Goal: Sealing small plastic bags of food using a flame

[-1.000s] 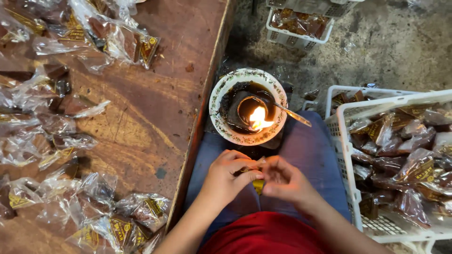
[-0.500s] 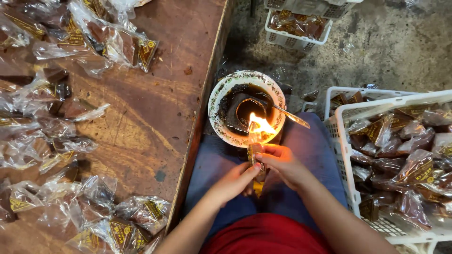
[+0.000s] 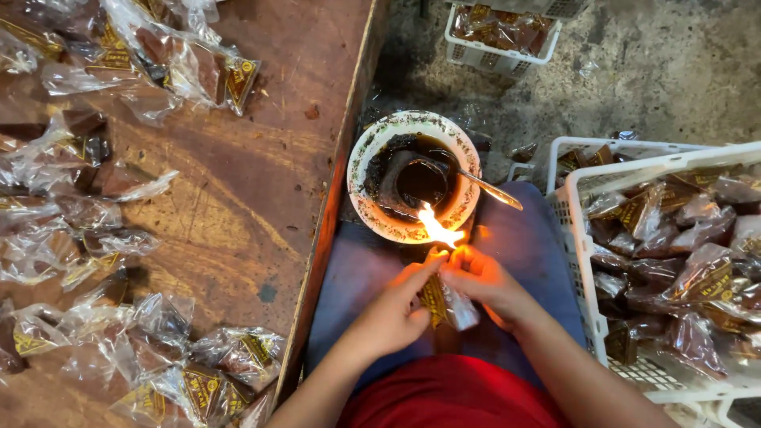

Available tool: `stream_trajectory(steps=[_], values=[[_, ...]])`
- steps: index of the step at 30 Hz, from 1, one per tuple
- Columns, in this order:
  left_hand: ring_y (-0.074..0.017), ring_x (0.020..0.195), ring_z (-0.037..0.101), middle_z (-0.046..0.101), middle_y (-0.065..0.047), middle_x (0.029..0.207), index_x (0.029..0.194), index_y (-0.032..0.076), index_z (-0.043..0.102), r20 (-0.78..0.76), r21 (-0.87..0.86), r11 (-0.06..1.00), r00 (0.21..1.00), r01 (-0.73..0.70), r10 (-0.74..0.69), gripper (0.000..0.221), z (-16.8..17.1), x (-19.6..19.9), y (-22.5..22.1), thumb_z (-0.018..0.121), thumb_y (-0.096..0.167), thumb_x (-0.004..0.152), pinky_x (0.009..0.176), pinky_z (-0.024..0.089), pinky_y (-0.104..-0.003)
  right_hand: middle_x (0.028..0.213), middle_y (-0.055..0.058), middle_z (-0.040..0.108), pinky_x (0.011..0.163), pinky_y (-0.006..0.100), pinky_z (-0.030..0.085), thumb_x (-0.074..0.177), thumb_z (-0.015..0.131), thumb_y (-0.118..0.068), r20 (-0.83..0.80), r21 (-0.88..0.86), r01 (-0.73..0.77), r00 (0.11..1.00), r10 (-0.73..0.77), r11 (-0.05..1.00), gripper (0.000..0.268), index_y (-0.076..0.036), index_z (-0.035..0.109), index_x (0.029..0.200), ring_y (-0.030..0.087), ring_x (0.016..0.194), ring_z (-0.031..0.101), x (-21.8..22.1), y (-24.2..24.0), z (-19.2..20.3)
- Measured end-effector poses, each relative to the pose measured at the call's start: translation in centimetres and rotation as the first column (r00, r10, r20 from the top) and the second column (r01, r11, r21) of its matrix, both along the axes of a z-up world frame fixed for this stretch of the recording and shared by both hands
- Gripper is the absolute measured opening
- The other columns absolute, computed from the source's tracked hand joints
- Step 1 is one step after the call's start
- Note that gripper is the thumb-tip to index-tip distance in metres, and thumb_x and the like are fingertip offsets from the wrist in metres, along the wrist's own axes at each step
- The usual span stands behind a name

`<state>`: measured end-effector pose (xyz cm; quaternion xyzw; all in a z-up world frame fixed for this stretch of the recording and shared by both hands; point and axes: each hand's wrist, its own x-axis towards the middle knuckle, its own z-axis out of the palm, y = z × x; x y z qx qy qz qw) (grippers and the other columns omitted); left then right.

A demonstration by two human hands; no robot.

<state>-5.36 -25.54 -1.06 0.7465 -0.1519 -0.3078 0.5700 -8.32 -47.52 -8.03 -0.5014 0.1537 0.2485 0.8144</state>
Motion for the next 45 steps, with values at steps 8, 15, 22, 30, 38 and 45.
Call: stream_trajectory(steps=[8,15,22,30,38,45], values=[[-0.0420,0.107,0.064,0.054,-0.023,0.141,0.156,-0.001,0.031,0.487,0.265,0.947,0.822,0.184,-0.296,0.087,5.4,0.3,-2.1,0.072,0.028,0.085,0.084,0.052,-0.045,0.109,0.015,0.080,0.082,0.035,0.062,0.070,0.083,-0.001,0.157,-0.524,-0.022,0.980,0.122,0.852,0.068,-0.004,0.060,0.134,0.025,0.091,0.079,-2.0,-9.5,3.0],[-0.0396,0.116,0.063,0.057,-0.020,0.142,0.150,0.005,0.044,0.582,0.487,0.870,0.772,-0.080,-0.255,0.068,4.2,3.0,2.1,0.066,0.032,0.091,0.092,0.053,-0.048,0.106,0.014,0.059,0.046,0.041,0.041,0.122,0.048,-0.043,0.216,-0.834,0.379,0.893,-0.395,0.401,0.044,-0.004,0.060,0.139,0.029,0.063,0.053,-12.5,-38.4,-4.3],[-0.0362,0.119,0.058,0.057,-0.018,0.140,0.139,0.004,0.059,0.770,0.433,0.775,0.636,-0.460,-0.053,0.061,1.8,3.2,7.5,0.076,0.023,0.083,0.100,0.048,-0.044,0.129,0.026,0.054,0.080,0.044,0.042,0.123,0.058,-0.021,0.515,-0.795,0.589,0.783,-0.349,0.147,0.039,0.007,0.050,0.148,0.036,0.100,0.052,-12.7,-38.4,-9.0],[-0.0388,0.122,0.052,0.050,-0.017,0.145,0.144,0.012,0.056,0.727,0.610,0.597,0.667,-0.521,-0.161,0.068,-2.6,2.4,8.7,0.071,0.038,0.084,0.100,0.044,-0.048,0.140,0.030,0.050,0.100,0.058,0.039,0.106,0.075,-0.025,0.516,-0.855,0.509,0.812,-0.274,-0.102,0.057,0.008,0.056,0.149,0.048,0.125,0.050,-2.3,-25.6,-2.1],[-0.0407,0.113,0.056,0.055,-0.021,0.137,0.140,0.010,0.059,0.768,0.539,0.648,0.629,-0.538,-0.117,0.062,-1.8,2.4,8.6,0.072,0.032,0.084,0.095,0.049,-0.047,0.150,0.020,0.052,0.092,0.056,0.046,0.099,0.062,-0.042,0.166,-0.947,0.190,0.980,0.110,-0.258,0.048,-0.004,0.072,0.127,0.054,0.109,0.051,0.7,-16.8,-1.5],[-0.0406,0.124,0.052,0.050,-0.021,0.145,0.139,0.008,0.059,0.716,0.426,0.743,0.694,-0.516,0.072,0.056,0.1,2.6,9.5,0.071,0.028,0.088,0.101,0.046,-0.047,0.143,0.006,0.066,0.081,0.046,0.061,0.094,0.059,-0.051,-0.311,-0.934,-0.284,0.945,0.100,-0.215,0.060,-0.028,0.060,0.149,0.038,0.110,0.073,-3.1,-22.3,3.1]])
